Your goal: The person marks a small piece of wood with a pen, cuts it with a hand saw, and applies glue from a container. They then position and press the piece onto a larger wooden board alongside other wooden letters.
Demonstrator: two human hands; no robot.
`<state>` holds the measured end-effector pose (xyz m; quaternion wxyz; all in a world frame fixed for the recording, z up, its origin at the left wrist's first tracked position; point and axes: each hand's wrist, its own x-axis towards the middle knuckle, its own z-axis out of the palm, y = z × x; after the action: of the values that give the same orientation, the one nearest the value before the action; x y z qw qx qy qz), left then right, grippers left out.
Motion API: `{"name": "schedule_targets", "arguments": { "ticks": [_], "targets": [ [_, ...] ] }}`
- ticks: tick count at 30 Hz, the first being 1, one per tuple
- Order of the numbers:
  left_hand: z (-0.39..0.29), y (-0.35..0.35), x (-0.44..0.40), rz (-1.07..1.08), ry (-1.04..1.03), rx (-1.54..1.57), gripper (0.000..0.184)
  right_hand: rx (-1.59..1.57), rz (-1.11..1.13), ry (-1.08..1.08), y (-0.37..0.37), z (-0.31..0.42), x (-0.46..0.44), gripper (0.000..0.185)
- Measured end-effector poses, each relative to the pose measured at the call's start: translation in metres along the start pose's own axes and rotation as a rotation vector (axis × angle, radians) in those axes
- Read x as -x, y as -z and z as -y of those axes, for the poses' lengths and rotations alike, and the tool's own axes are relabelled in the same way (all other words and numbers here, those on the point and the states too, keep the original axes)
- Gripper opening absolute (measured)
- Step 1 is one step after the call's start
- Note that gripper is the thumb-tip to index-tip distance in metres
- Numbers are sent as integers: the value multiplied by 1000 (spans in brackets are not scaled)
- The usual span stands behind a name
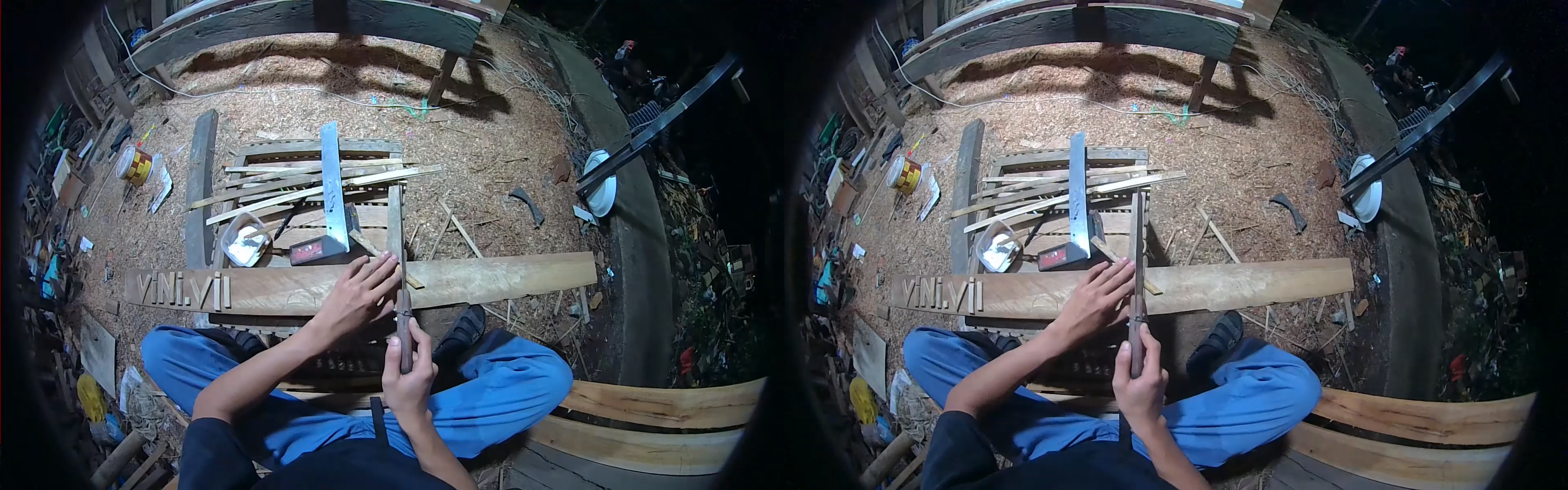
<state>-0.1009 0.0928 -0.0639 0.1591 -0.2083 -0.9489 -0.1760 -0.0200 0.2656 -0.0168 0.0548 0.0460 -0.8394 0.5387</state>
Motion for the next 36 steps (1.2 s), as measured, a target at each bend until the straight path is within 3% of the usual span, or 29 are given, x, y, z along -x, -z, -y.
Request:
{"name": "schedule_targets", "arguments": {
  "ticks": [4, 5, 10, 12, 16, 32, 33, 36],
  "targets": [
    [-2, -1, -3, 23, 18, 4, 57, -59, -6, -12, 1, -1, -1, 39],
    [0, -3, -3, 5, 12, 9, 56, -35, -39, 72, -4, -9, -4, 41],
    [-2, 2, -2, 17, 14, 18, 59, -16, 3, 1, 2, -3, -2, 40],
    [-2, -3, -4, 9, 11, 2, 60, -28, -44, 109, -2, -7, -6, 40],
    [-1, 1, -1, -17, 8, 13, 57, -108, -15, -92, 5, 7, -2, 39],
    [3, 0, -2, -64, -24, 59, 54, -120, -127, 23, -4, -5, 4, 41],
    [2, -1, -3, -66, -23, 52, 54, -145, -63, -114, 3, 6, 8, 41],
    [3, -6, -2, -76, -26, 40, 54, -118, -68, -37, 0, 1, 3, 38]
  ]
}}
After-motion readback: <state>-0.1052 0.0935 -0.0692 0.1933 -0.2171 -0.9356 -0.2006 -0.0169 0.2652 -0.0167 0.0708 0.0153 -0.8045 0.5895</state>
